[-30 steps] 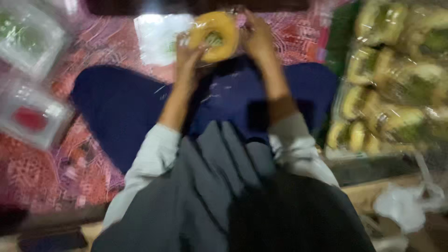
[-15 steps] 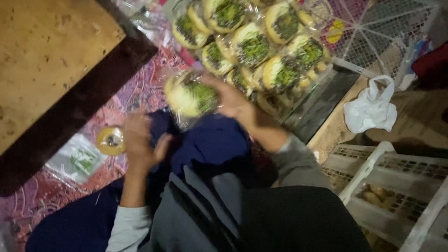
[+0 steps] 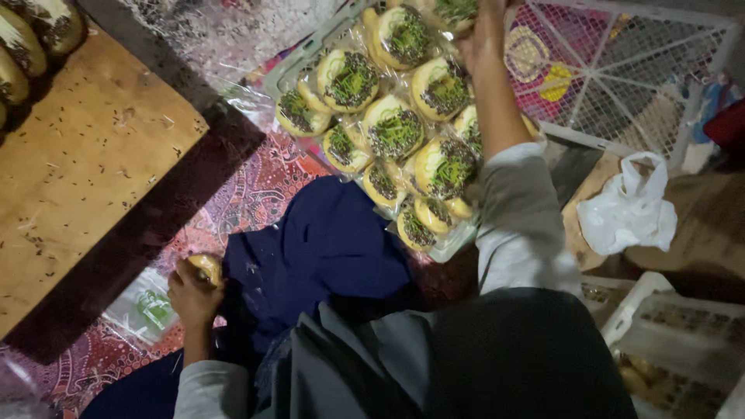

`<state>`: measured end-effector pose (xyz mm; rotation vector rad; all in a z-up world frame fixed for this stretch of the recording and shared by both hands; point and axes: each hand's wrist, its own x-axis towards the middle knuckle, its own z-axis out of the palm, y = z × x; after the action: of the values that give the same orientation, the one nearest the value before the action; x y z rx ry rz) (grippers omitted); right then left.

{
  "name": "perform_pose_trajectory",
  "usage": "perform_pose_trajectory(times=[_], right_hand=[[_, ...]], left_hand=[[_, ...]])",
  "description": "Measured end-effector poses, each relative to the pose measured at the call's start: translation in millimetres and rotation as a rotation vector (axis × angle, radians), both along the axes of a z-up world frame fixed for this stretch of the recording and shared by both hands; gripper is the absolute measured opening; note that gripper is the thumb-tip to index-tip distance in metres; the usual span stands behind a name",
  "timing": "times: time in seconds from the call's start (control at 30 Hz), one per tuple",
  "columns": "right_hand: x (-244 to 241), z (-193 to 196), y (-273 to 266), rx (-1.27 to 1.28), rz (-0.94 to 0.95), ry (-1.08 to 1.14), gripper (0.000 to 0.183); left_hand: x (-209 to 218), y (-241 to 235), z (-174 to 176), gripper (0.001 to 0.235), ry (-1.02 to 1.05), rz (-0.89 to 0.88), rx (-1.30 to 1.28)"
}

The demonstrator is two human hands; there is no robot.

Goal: The person sits on the floor and repeatedly picks up ring-shaped pastries from a wooden board, places each into a clear plastic bag, seals the bag, and sets it into a white plastic crate. The process continues with multiple pastries handled one at a time.

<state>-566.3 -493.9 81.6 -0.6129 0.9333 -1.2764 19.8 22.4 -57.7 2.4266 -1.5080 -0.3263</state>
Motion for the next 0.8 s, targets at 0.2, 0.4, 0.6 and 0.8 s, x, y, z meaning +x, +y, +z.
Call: perform_pose_trajectory(times=[0.2, 0.4, 0.6, 0.8], right_hand=[[1.6, 0.7, -2.4, 0.027, 0.194, 0.04, 0.045], [-15.3, 12.2, 6.0, -0.007, 0.276, 0.229, 0.048], [-8.7, 24.2, 1.2, 0.053, 0.233, -0.014, 0.048], [-3.5, 25.0, 5.8, 0.126, 0.309, 0.248, 0.046]], left_hand=[[-11.3, -30.7, 5.8, 0.102, 1.095, 0.3, -0.284], [-56.7, -95.6, 60.5, 0.068, 1.883, 0.305, -0.377], [-128.8, -174.1, 136.2, 0.068, 2.216, 0.015, -0.332], [-188.1, -242.5, 160.3, 0.06, 2.313, -0.136, -0.272]])
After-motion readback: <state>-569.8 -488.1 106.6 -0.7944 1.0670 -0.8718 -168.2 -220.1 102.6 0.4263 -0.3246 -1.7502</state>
